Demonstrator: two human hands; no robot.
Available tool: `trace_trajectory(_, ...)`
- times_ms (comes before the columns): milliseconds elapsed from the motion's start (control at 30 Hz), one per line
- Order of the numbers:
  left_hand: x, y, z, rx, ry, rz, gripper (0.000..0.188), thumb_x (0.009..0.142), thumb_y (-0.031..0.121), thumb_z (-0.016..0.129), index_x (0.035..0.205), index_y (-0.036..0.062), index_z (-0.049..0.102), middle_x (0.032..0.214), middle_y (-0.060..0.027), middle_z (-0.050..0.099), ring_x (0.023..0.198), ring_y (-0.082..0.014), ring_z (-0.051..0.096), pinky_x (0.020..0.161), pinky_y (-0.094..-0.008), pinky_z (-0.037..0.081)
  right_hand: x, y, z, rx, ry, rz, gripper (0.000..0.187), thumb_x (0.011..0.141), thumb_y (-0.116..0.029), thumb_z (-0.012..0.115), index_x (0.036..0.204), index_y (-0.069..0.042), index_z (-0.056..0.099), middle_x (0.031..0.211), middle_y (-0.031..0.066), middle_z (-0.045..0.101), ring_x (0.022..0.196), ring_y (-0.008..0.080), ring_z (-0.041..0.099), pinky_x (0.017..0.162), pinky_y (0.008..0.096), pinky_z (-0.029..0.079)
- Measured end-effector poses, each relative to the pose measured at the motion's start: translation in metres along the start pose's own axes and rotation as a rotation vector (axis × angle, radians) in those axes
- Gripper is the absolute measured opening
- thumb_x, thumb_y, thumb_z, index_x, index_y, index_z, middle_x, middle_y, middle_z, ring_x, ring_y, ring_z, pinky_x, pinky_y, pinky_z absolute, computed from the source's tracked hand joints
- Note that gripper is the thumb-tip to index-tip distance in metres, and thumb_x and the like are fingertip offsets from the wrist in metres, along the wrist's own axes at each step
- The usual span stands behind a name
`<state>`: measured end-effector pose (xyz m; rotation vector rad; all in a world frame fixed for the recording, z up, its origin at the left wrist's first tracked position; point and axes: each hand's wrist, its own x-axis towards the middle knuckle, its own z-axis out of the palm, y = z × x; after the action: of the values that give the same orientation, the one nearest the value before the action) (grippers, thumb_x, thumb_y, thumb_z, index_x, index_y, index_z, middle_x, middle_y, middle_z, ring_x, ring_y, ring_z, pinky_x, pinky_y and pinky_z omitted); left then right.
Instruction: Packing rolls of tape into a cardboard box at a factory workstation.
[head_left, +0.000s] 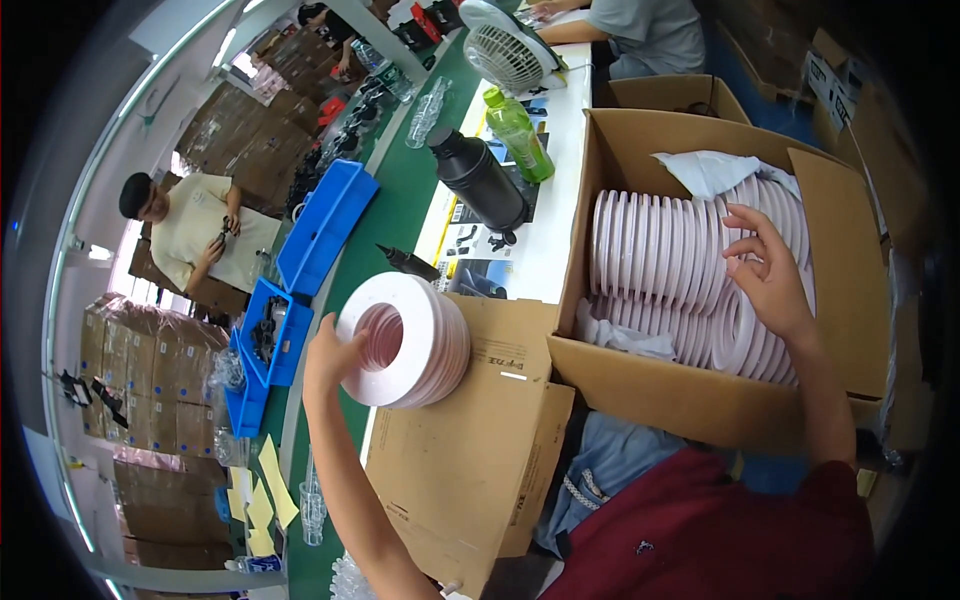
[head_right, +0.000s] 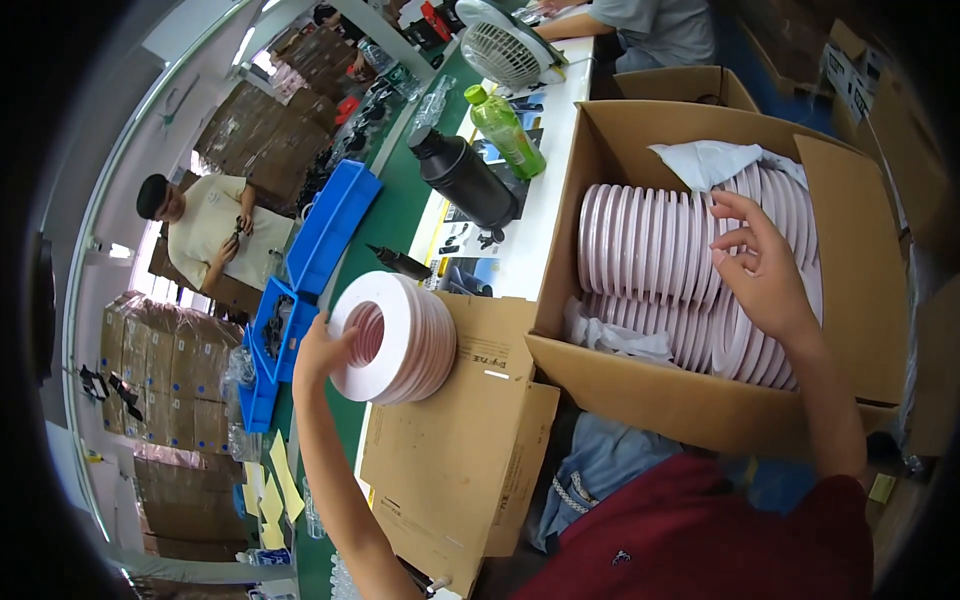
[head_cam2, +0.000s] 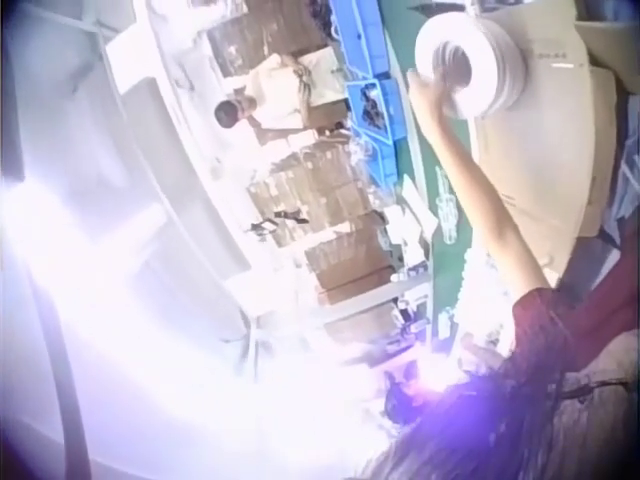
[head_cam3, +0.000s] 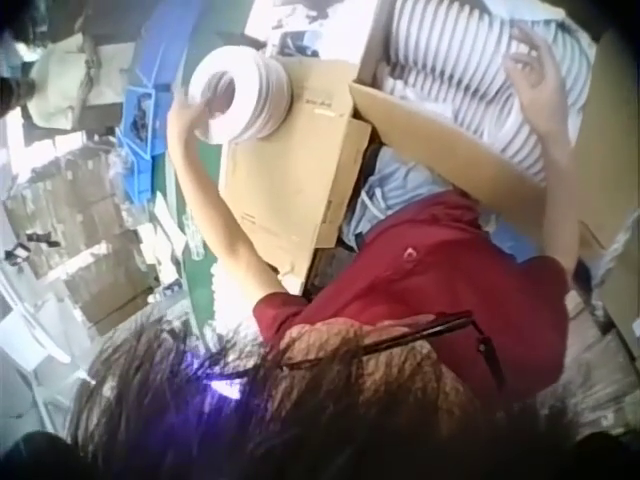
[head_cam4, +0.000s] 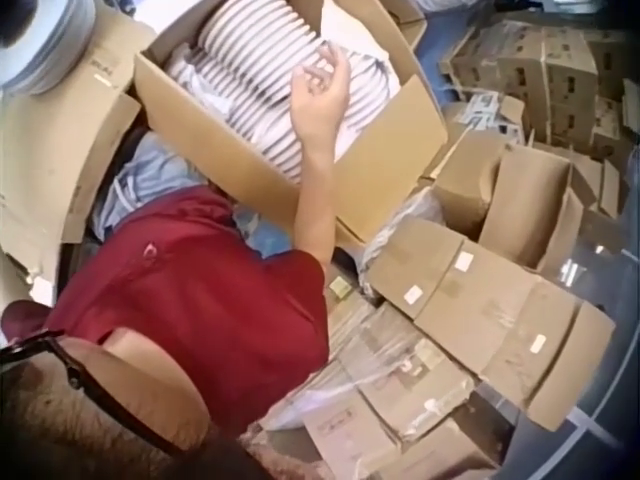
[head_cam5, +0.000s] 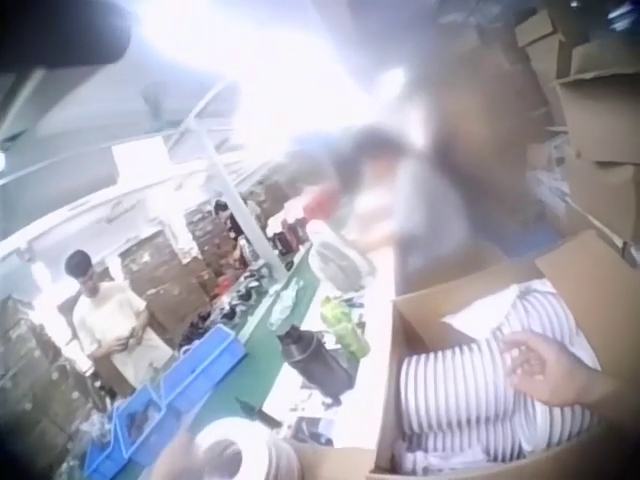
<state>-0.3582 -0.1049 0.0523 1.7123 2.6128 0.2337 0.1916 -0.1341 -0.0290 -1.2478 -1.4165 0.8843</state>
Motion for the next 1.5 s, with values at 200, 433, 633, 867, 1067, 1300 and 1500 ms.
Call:
trace_trajectory(200, -0.062, 0.018, -0.023, -0.076, 0.073, 0.491, 0.090, 0.070, 0.035, 0.083, 0.141, -0.0009, 0.041, 0.133, -0.0213, 0.055, 0.123, -0.0379, 0.052, 0.108, -0.0465, 0.034, -0.004, -0.010, -0.001, -0.049, 0.019, -0.005, 0.055, 0.084, 0.007, 0.055, 0.137, -0.006, 0.047, 0.130, 0.0088, 0.052, 0.097, 0.0113, 0.056, 0.078, 0.0216, 0.049)
trace_trajectory(433, -0.086, 0.038, 0.001, 0.102, -0.164, 0.552, 0.119, 0.056, 0.025, 0.089, 0.151, 0.0057, 0.021, 0.142, -0.0192, 0.050, 0.132, -0.0334, 0.047, 0.116, -0.0503, 0.017, -0.005, -0.014, 0.001, -0.178, 0.021, -0.097, 0.053, 0.082, 0.009, 0.055, 0.133, -0.005, 0.050, 0.128, 0.0091, 0.054, 0.099, 0.0141, 0.058, 0.079, 0.0244, 0.050)
trace_trajectory(633, -0.086, 0.038, 0.002, 0.110, -0.127, 0.603, 0.112, 0.058, 0.022, 0.089, 0.149, 0.0022, 0.027, 0.143, -0.0218, 0.047, 0.135, -0.0361, 0.044, 0.118, -0.0512, 0.016, -0.004, -0.013, 0.002, -0.249, 0.045, -0.146, 0.052, 0.080, 0.009, 0.056, 0.131, -0.004, 0.052, 0.127, 0.0108, 0.055, 0.099, 0.0164, 0.059, 0.079, 0.0255, 0.051)
trace_trajectory(867, -0.088, 0.039, -0.001, 0.118, -0.185, 0.529, 0.122, 0.054, 0.025, 0.089, 0.152, 0.0034, 0.020, 0.152, -0.0198, 0.038, 0.141, -0.0339, 0.037, 0.117, -0.0547, 0.010, -0.002, -0.007, -0.001, -0.259, 0.061, -0.184, 0.051, 0.081, 0.007, 0.058, 0.130, -0.005, 0.053, 0.125, 0.0106, 0.056, 0.099, 0.0177, 0.060, 0.079, 0.0279, 0.052)
trace_trajectory(1067, -0.097, 0.074, -0.029, 0.189, 0.068, 0.717, 0.105, 0.063, 0.027, 0.083, 0.150, 0.0033, 0.029, 0.144, -0.0192, 0.045, 0.132, -0.0389, 0.041, 0.114, -0.0515, 0.019, 0.002, -0.012, -0.011, -0.259, 0.099, -0.206, 0.038, 0.084, 0.002, 0.059, 0.122, -0.004, 0.059, 0.118, 0.0113, 0.059, 0.099, 0.0190, 0.061, 0.078, 0.0293, 0.053)
trace_trajectory(1300, -0.120, 0.243, 0.008, -0.096, -0.050, 1.201, 0.047, 0.072, 0.008, 0.074, 0.117, 0.0040, 0.061, 0.125, -0.0167, 0.055, 0.118, -0.0391, 0.050, 0.100, -0.0486, 0.039, 0.002, -0.006, -0.019, -0.192, 0.151, -0.253, 0.027, 0.086, 0.000, 0.061, 0.113, -0.001, 0.063, 0.119, 0.0125, 0.059, 0.104, 0.0219, 0.062, 0.081, 0.0295, 0.053)
trace_trajectory(1500, -0.117, 0.340, 0.096, -0.471, -0.594, 1.474, 0.014, 0.083, 0.015, 0.064, 0.081, 0.0017, 0.069, 0.079, -0.0185, 0.067, 0.078, -0.0376, 0.066, 0.076, -0.0462, 0.051, -0.002, -0.022, -0.028, -0.291, 0.191, -0.507, 0.013, 0.077, -0.004, 0.070, 0.089, -0.002, 0.067, 0.115, 0.0151, 0.063, 0.102, 0.0241, 0.062, 0.080, 0.0370, 0.053)
